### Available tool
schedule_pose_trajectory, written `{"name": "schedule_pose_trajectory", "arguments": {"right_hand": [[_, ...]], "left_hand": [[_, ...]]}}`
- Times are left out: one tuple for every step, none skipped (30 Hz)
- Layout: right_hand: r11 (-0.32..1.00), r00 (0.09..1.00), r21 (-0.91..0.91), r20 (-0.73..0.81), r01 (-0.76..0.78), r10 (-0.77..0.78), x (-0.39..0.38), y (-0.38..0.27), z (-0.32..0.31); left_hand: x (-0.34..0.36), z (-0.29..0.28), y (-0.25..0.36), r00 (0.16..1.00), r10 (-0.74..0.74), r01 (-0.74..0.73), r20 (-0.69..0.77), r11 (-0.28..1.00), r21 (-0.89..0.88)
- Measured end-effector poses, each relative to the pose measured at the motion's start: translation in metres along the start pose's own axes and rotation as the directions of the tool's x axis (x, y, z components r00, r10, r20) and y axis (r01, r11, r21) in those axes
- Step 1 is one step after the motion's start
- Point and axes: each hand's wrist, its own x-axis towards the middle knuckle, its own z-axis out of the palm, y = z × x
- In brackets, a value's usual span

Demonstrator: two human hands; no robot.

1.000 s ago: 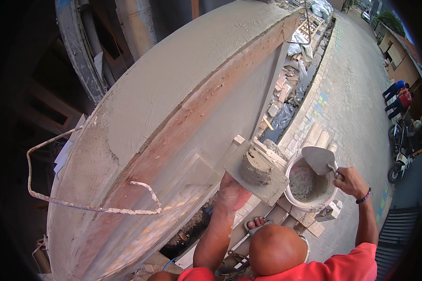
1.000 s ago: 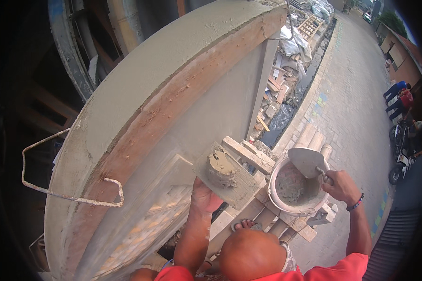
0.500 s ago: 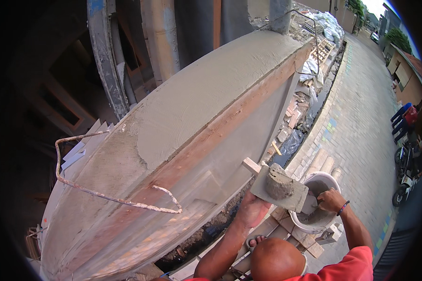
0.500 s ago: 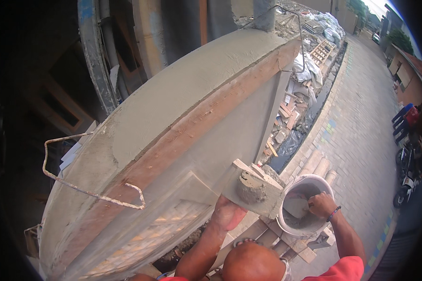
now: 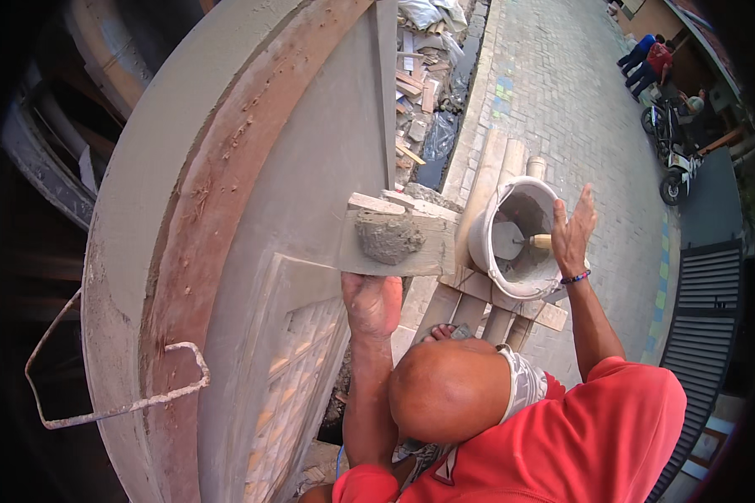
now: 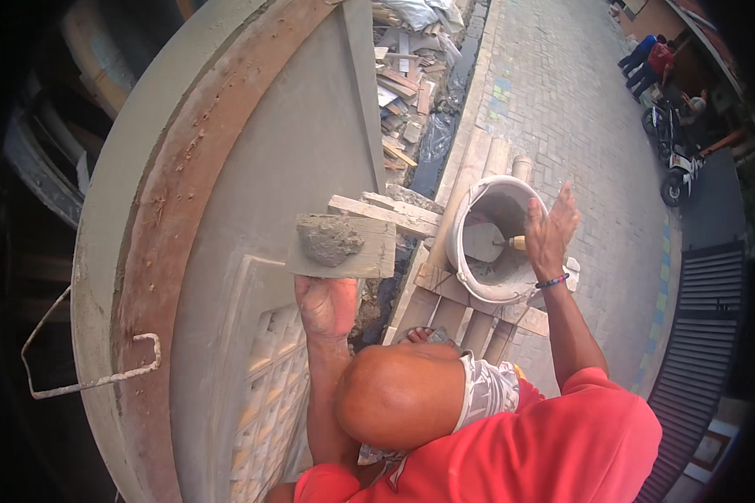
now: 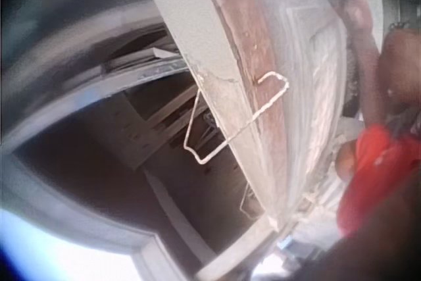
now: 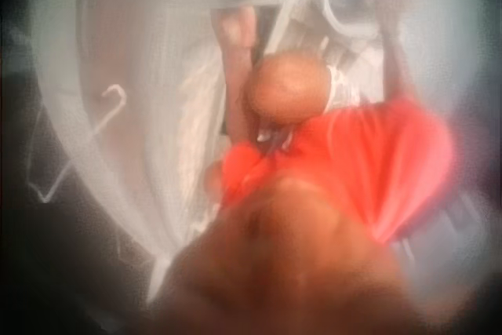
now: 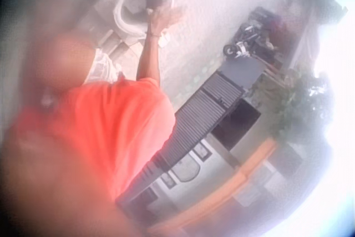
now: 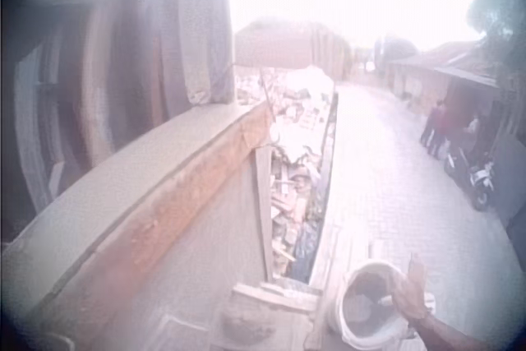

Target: The person scoops cement from a bucket with a trowel and applies it to a wooden surface, smoothing it with a flat tool. The person repeatedly scoops and spreads the cement along the length of the surface.

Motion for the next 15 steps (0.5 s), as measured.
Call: {"name": "schedule_pose_trajectory", "arguments": {"right_hand": [[0.943, 0.929, 0.024, 0.179, -0.332, 0.323, 0.003, 0.056, 0.016], [0.960, 0.968, 0.141, 0.100, -0.242, 0.229, 0.002, 0.054, 0.030], [0.960, 0.987, 0.229, 0.040, -0.162, 0.157, -0.019, 0.042, 0.044], [0.985, 0.996, 0.152, 0.030, -0.085, 0.081, -0.033, 0.020, 0.038], [0.996, 1.000, 0.088, 0.003, 0.018, -0.019, -0.019, -0.014, 0.019], [0.991, 0.991, 0.012, -0.026, 0.133, -0.133, -0.008, -0.034, 0.001], [0.984, 0.998, 0.170, -0.002, 0.056, -0.056, -0.005, -0.037, -0.006], [0.946, 0.999, 0.324, 0.039, -0.021, 0.009, -0.003, -0.034, -0.014], [0.877, 0.993, 0.469, 0.098, -0.101, 0.062, -0.002, -0.031, -0.020], [0.840, 0.986, 0.529, 0.164, -0.121, 0.038, -0.008, -0.039, -0.023], [0.726, 0.937, 0.630, 0.345, -0.274, 0.054, -0.011, -0.051, -0.023], [0.596, 0.848, 0.666, 0.527, -0.448, 0.048, -0.019, -0.065, -0.024], [0.460, 0.733, 0.648, 0.681, -0.607, 0.007, -0.028, -0.081, -0.024], [0.342, 0.627, 0.611, 0.775, -0.714, -0.077, -0.041, -0.097, -0.018], [0.224, 0.510, 0.546, 0.836, -0.807, -0.199, -0.051, -0.114, -0.010]], "left_hand": [[-0.002, 0.009, -0.015, 0.999, -0.036, 0.036, 0.010, 0.999, -0.028], [0.006, 0.015, -0.022, 0.998, -0.034, 0.034, 0.047, 0.999, -0.014], [0.002, 0.017, -0.027, 0.997, -0.054, 0.054, 0.052, 0.999, 0.005], [-0.007, -0.001, -0.031, 0.994, -0.110, 0.110, 0.013, 0.994, 0.012], [-0.011, -0.004, -0.029, 0.991, -0.135, 0.135, -0.006, 0.991, 0.011], [-0.014, 0.001, -0.032, 0.988, -0.152, 0.152, -0.018, 0.988, -0.006], [-0.013, 0.006, -0.034, 0.988, -0.154, 0.154, -0.017, 0.988, -0.023], [-0.013, 0.005, -0.038, 0.983, -0.184, 0.184, 0.005, 0.977, -0.106], [-0.011, 0.008, -0.042, 0.983, -0.181, 0.181, 0.015, 0.978, -0.106], [-0.010, 0.007, -0.042, 0.984, -0.177, 0.177, 0.014, 0.979, -0.102], [-0.008, 0.006, -0.041, 0.986, -0.169, 0.169, 0.009, 0.981, -0.097], [-0.007, 0.001, -0.038, 0.985, -0.173, 0.174, 0.020, 0.974, -0.143], [-0.009, -0.005, -0.033, 0.982, -0.186, 0.190, 0.043, 0.973, -0.128], [-0.012, -0.015, -0.030, 0.979, -0.195, 0.201, 0.063, 0.973, -0.112], [-0.012, -0.023, -0.023, 0.978, -0.187, 0.194, 0.087, 0.978, -0.077]]}}
